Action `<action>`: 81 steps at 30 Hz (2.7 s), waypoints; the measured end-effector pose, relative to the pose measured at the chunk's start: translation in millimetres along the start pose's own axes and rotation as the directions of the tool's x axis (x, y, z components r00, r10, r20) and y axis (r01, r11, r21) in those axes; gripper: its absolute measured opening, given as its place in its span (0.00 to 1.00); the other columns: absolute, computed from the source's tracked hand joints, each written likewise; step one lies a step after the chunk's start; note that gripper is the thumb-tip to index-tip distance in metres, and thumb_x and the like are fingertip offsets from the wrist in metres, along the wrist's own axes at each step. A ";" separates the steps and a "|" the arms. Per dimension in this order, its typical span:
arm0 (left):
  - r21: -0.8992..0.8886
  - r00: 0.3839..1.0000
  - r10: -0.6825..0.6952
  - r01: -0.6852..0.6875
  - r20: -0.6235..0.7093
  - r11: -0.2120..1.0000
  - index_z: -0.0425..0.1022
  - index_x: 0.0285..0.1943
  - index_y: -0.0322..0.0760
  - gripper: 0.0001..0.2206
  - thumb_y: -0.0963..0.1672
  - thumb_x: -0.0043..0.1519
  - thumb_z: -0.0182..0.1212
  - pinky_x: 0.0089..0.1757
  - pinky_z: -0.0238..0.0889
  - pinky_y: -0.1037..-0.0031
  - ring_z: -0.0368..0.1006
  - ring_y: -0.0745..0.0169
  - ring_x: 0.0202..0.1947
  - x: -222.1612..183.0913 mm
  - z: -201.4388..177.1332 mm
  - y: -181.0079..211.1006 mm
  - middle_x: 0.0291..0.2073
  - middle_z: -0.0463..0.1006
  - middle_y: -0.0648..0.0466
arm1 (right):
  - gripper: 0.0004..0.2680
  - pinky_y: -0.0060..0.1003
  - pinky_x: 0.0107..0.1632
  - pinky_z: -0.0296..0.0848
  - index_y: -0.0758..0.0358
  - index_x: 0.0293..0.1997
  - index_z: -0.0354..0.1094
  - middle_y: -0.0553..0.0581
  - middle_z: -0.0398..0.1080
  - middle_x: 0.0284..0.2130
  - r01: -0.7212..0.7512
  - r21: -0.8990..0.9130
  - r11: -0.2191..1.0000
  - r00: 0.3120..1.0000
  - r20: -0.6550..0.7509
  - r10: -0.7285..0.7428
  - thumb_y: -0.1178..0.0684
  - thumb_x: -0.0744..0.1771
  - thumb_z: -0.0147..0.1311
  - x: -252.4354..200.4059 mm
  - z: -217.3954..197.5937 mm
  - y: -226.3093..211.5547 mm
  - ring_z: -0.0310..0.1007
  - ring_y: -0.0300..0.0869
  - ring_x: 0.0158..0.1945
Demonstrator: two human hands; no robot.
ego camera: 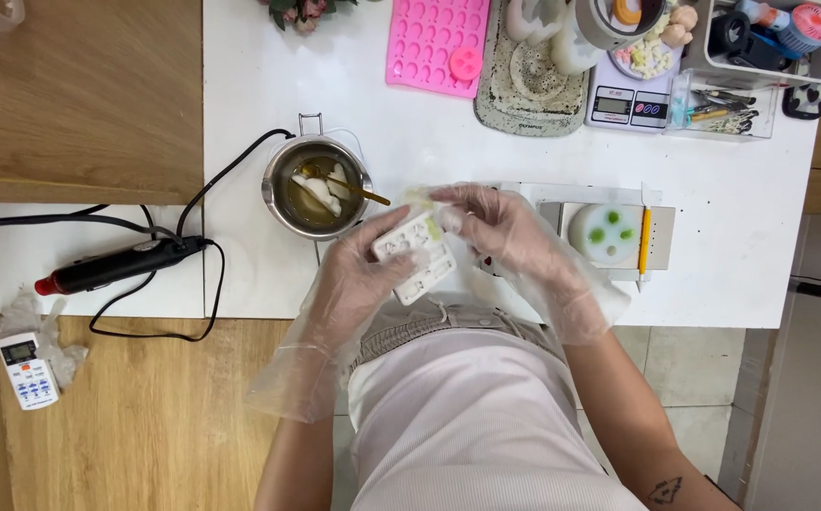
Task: Extracting small wax shapes from a silicone mold and placing them onto a scale.
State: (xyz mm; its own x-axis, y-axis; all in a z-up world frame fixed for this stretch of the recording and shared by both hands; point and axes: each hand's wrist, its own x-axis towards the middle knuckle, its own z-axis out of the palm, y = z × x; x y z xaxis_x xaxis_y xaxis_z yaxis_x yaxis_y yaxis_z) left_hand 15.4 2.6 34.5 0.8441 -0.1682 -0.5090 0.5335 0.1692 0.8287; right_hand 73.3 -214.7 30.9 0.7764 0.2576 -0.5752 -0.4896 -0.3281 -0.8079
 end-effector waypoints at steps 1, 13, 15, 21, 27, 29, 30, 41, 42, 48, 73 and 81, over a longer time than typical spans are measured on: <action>-0.087 1.000 -0.002 -0.001 -0.026 0.996 0.71 0.64 0.37 0.26 0.39 0.53 0.67 0.40 0.82 0.72 0.81 0.56 0.43 0.4 4.7 3.3 0.46 0.81 0.45 | 0.17 0.26 0.31 0.66 0.57 0.59 0.74 0.47 0.72 0.31 0.001 -0.006 1.000 0.998 0.063 -0.001 0.43 0.65 0.60 -5.5 -0.7 -1.1 0.63 0.30 0.28; -0.323 0.951 -0.024 -0.080 -0.307 0.943 0.76 0.50 0.35 0.19 0.47 0.53 0.73 0.46 0.77 0.65 0.82 0.63 0.49 27.7 20.8 -43.7 0.47 0.84 0.52 | 0.12 0.27 0.24 0.65 0.62 0.59 0.73 0.54 0.75 0.34 0.273 -0.395 0.877 0.840 -0.346 -0.417 0.54 0.68 0.59 -56.9 37.9 -26.2 0.59 0.31 0.22; -0.299 0.924 -0.030 -0.093 -0.381 0.950 0.77 0.50 0.35 0.19 0.47 0.53 0.73 0.45 0.79 0.65 0.81 0.61 0.46 19.5 31.6 -29.6 0.44 0.84 0.50 | 0.11 0.27 0.23 0.67 0.63 0.56 0.74 0.55 0.76 0.34 0.279 -0.411 0.868 0.841 -0.331 -0.427 0.54 0.68 0.59 -56.3 42.0 -23.8 0.63 0.31 0.22; -0.185 0.882 0.039 -0.141 -0.469 0.973 0.79 0.50 0.37 0.18 0.49 0.55 0.71 0.42 0.80 0.69 0.81 0.65 0.42 6.9 52.1 -15.6 0.41 0.85 0.51 | 0.09 0.32 0.33 0.80 0.69 0.51 0.74 0.64 0.77 0.40 0.334 -0.532 0.778 0.782 -0.305 -0.544 0.58 0.68 0.59 -51.7 49.6 -12.9 0.80 0.42 0.36; -0.031 0.898 0.198 -0.229 -0.393 0.973 0.79 0.52 0.33 0.16 0.47 0.61 0.68 0.41 0.77 0.75 0.79 0.69 0.41 2.8 53.7 -14.7 0.42 0.84 0.52 | 0.06 0.39 0.39 0.80 0.71 0.47 0.73 0.69 0.76 0.42 0.333 -0.615 0.714 0.736 -0.303 -0.605 0.61 0.67 0.58 -54.9 52.8 -14.7 0.81 0.52 0.40; -0.099 0.899 0.241 -0.295 -0.365 0.950 0.78 0.53 0.32 0.15 0.46 0.62 0.68 0.43 0.77 0.75 0.79 0.69 0.43 1.3 52.9 -11.8 0.43 0.83 0.51 | 0.06 0.40 0.37 0.79 0.71 0.46 0.74 0.69 0.75 0.42 0.286 -0.577 0.765 0.772 -0.333 -0.541 0.61 0.67 0.58 -54.4 52.7 -16.9 0.81 0.52 0.38; -0.063 0.903 0.223 -0.263 -0.366 0.963 0.78 0.53 0.32 0.14 0.45 0.62 0.67 0.43 0.78 0.75 0.79 0.69 0.43 -0.7 52.4 -8.1 0.43 0.84 0.51 | 0.06 0.40 0.37 0.79 0.71 0.47 0.74 0.69 0.75 0.42 0.294 -0.563 0.773 0.776 -0.332 -0.537 0.61 0.67 0.58 -54.8 52.5 -16.8 0.81 0.52 0.38; -0.015 0.918 0.213 -0.231 -0.333 0.973 0.78 0.53 0.31 0.14 0.45 0.63 0.66 0.44 0.78 0.76 0.80 0.69 0.43 3.5 50.0 -8.7 0.42 0.84 0.50 | 0.04 0.37 0.35 0.77 0.69 0.43 0.75 0.62 0.77 0.34 0.301 -0.454 0.839 0.798 -0.362 -0.482 0.59 0.68 0.58 -40.6 46.7 -3.1 0.78 0.44 0.32; 0.038 0.915 0.211 -0.211 -0.344 0.977 0.78 0.53 0.31 0.14 0.45 0.63 0.66 0.42 0.77 0.76 0.80 0.68 0.42 4.7 48.8 -11.5 0.42 0.84 0.50 | 0.04 0.37 0.35 0.76 0.69 0.42 0.75 0.62 0.76 0.33 0.347 -0.470 0.811 0.782 -0.333 -0.527 0.59 0.69 0.57 -40.1 46.2 -1.9 0.77 0.43 0.33; 0.172 0.902 0.153 -0.089 -0.404 0.981 0.78 0.54 0.34 0.14 0.46 0.62 0.66 0.39 0.77 0.75 0.81 0.68 0.40 11.2 46.0 -14.1 0.41 0.85 0.51 | 0.05 0.33 0.33 0.75 0.70 0.40 0.75 0.58 0.76 0.28 0.289 -0.345 0.893 0.828 -0.379 -0.414 0.57 0.68 0.58 -26.5 49.3 5.7 0.76 0.39 0.29; -0.319 0.836 -0.014 -0.194 -0.549 0.928 0.77 0.51 0.35 0.15 0.45 0.57 0.69 0.48 0.77 0.71 0.79 0.65 0.44 11.0 15.3 -14.8 0.42 0.83 0.50 | 0.09 0.36 0.32 0.82 0.64 0.50 0.75 0.60 0.80 0.36 -0.118 -0.235 0.965 0.955 -0.294 0.046 0.54 0.67 0.56 100.2 22.4 132.8 0.80 0.40 0.29; -0.258 0.825 -0.024 -0.149 -0.565 0.955 0.75 0.51 0.37 0.18 0.49 0.56 0.70 0.49 0.76 0.68 0.79 0.63 0.46 16.6 19.4 -15.3 0.42 0.82 0.49 | 0.08 0.30 0.35 0.81 0.66 0.48 0.76 0.60 0.80 0.36 0.091 0.071 0.993 0.945 -0.322 -0.064 0.54 0.67 0.59 39.7 12.5 71.4 0.80 0.38 0.31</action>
State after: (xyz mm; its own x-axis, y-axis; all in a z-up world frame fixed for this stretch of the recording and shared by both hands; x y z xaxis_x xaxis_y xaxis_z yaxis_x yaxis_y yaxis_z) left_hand 20.2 -21.6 17.8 0.7135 0.4058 -0.5712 0.3973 0.4372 0.8068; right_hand 64.2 -216.5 -51.2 0.8924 -0.0284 -0.4503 -0.4436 -0.2376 -0.8642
